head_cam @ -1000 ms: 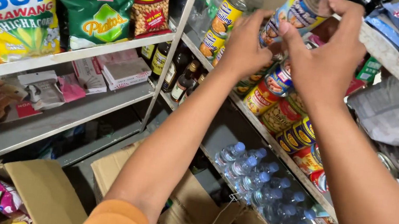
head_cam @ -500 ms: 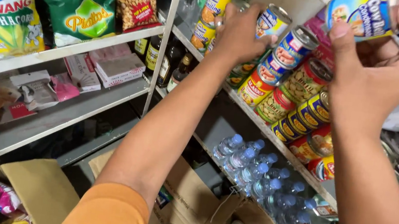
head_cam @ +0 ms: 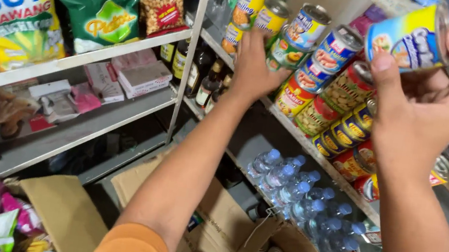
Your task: The recorder is sorting various canned goods from a cardboard box and placing them onto grocery store shelves.
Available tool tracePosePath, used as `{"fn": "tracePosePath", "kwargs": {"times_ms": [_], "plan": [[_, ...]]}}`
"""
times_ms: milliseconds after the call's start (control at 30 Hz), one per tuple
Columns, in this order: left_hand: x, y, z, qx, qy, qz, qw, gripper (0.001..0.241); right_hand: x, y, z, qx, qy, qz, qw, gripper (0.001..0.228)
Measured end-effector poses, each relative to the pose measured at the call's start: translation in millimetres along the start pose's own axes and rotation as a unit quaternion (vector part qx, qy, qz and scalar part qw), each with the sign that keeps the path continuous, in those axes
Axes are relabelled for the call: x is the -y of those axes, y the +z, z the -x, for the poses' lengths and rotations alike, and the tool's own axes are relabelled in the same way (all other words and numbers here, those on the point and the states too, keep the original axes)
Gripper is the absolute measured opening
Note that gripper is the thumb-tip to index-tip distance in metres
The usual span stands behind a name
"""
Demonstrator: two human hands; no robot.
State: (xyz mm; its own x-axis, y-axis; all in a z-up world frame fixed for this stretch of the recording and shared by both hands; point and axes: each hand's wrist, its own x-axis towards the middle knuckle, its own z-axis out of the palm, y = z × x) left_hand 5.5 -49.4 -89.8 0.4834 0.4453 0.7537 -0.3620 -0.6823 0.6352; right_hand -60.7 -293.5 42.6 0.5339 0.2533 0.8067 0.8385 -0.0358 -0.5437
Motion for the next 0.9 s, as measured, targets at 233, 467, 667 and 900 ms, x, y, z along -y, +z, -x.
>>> {"fn": "tracePosePath", "kwargs": {"times_ms": [233, 467, 667, 900], "plan": [[32.9, 17.5, 44.1, 0.019, -0.068, 0.025, 0.997, 0.075, 15.2, 15.5, 49.5, -0.031, 0.054, -0.064, 0.996, 0.055], [6.2, -3.6, 19.3, -0.036, 0.007, -0.006, 0.999, 0.074, 6.5, 2.5, 100.1, -0.058, 0.106, -0.082, 0.989, 0.053], [1.3, -5.0, 15.3, -0.019, 0.021, -0.021, 0.999, 0.077, 14.0, 7.5, 126.4, -0.059, 0.116, -0.116, 0.985, 0.054], [7.5, 11.7, 26.4, -0.055, -0.004, -0.037, 0.998, 0.072, 13.9, 0.3, 134.4, -0.057, 0.136, -0.098, 0.984, 0.061]]}}
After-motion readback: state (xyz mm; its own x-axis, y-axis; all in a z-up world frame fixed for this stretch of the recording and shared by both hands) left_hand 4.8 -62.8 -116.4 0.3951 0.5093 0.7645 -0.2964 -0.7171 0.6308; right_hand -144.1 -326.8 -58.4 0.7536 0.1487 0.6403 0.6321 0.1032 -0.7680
